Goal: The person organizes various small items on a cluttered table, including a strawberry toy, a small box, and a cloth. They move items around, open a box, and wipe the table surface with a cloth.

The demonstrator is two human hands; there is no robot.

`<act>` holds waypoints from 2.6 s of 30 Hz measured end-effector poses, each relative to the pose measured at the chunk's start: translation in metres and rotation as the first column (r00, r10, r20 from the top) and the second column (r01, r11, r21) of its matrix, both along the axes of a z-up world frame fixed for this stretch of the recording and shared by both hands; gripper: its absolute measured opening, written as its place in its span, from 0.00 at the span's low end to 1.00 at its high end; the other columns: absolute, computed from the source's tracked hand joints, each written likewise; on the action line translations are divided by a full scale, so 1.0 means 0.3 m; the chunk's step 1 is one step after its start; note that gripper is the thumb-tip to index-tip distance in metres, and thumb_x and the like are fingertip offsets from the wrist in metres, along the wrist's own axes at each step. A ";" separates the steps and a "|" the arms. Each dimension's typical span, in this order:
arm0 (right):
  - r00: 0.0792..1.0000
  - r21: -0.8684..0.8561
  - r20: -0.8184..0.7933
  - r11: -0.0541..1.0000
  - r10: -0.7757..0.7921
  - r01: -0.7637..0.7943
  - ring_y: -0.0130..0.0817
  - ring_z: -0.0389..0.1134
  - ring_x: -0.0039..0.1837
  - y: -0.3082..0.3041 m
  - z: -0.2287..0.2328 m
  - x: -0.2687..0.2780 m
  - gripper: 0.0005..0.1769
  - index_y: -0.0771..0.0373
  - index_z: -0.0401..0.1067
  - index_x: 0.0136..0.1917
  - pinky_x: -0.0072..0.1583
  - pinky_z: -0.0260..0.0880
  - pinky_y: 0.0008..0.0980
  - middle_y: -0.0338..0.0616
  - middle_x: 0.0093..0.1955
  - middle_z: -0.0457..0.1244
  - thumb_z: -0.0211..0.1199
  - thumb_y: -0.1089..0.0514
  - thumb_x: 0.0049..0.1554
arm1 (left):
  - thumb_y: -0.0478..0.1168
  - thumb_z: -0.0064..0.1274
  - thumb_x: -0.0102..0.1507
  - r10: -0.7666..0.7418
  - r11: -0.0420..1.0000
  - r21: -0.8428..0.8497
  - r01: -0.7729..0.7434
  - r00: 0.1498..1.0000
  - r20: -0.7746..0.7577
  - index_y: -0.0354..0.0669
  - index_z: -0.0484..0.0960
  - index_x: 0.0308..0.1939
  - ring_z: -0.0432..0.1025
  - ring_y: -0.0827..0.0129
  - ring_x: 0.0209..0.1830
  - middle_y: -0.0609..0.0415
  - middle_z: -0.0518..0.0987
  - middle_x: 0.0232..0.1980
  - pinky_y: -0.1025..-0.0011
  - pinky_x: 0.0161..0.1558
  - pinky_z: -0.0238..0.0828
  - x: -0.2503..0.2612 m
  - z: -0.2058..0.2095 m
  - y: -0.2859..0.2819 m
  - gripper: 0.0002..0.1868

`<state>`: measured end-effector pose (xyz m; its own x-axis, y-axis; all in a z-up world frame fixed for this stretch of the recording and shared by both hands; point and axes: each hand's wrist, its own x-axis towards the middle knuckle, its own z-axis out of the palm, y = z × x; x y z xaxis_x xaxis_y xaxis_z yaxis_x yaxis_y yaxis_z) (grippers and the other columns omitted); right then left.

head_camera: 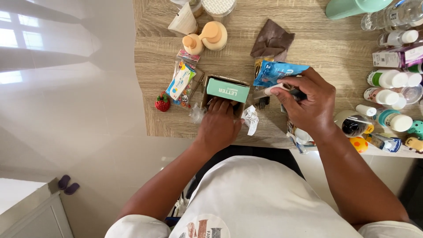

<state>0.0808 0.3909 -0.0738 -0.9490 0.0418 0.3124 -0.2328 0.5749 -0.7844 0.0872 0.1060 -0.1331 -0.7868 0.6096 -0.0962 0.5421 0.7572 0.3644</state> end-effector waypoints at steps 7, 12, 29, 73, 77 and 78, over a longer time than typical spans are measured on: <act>1.000 -0.025 0.022 1.000 -0.003 0.004 0.70 0.78 0.51 -0.024 0.003 0.009 0.11 0.71 0.86 0.61 0.47 0.80 0.55 0.67 0.56 0.73 0.85 0.65 0.69 | 0.41 0.47 0.79 -0.085 0.992 -0.078 0.103 0.974 0.210 0.17 0.77 0.74 0.69 0.33 0.81 0.25 0.75 0.77 0.42 0.84 0.65 -0.038 0.173 -0.034 0.28; 0.999 -0.048 0.044 0.999 0.005 -0.003 0.67 0.78 0.50 -0.041 -0.017 0.021 0.10 0.70 0.87 0.61 0.46 0.80 0.55 0.65 0.56 0.73 0.84 0.66 0.69 | 0.40 0.49 0.75 -0.098 0.982 -0.141 0.122 0.981 0.165 0.27 0.77 0.78 0.70 0.43 0.82 0.37 0.74 0.79 0.49 0.71 0.79 -0.041 0.090 -0.048 0.29; 0.999 -0.152 0.001 0.987 -0.045 0.045 0.61 0.78 0.52 0.027 -0.012 0.092 0.09 0.71 0.87 0.57 0.49 0.79 0.51 0.67 0.57 0.73 0.84 0.63 0.69 | 0.48 0.71 0.68 -0.106 0.987 -0.131 0.098 0.992 -0.061 0.34 0.81 0.76 0.75 0.51 0.74 0.45 0.78 0.75 0.59 0.52 0.86 0.001 0.054 -0.003 0.35; 0.971 -0.411 0.130 0.902 0.200 -0.131 0.39 0.78 0.61 -0.230 -0.078 0.076 0.06 0.65 0.88 0.59 0.59 0.78 0.46 0.58 0.64 0.76 0.76 0.65 0.68 | 0.33 0.57 0.74 -0.050 0.990 0.099 0.099 0.911 -0.409 0.43 0.88 0.66 0.82 0.53 0.66 0.46 0.85 0.57 0.60 0.63 0.83 0.053 -0.277 -0.029 0.17; 0.965 -0.530 0.188 0.846 0.184 -0.058 0.21 0.66 0.52 -0.217 -0.139 0.086 0.07 0.66 0.87 0.60 0.54 0.74 0.34 0.51 0.63 0.75 0.74 0.66 0.69 | 0.35 0.59 0.72 -0.015 0.991 0.115 0.067 0.916 -0.400 0.40 0.85 0.70 0.80 0.50 0.69 0.44 0.82 0.61 0.56 0.63 0.82 0.077 -0.179 -0.017 0.20; 0.965 -0.531 0.188 0.846 0.184 -0.058 0.21 0.66 0.52 -0.226 -0.123 0.090 0.07 0.66 0.87 0.60 0.54 0.74 0.34 0.51 0.63 0.75 0.74 0.66 0.69 | 0.35 0.59 0.72 -0.016 0.991 0.114 0.067 0.916 -0.401 0.40 0.85 0.70 0.80 0.50 0.69 0.44 0.82 0.61 0.56 0.63 0.82 0.088 -0.183 -0.013 0.20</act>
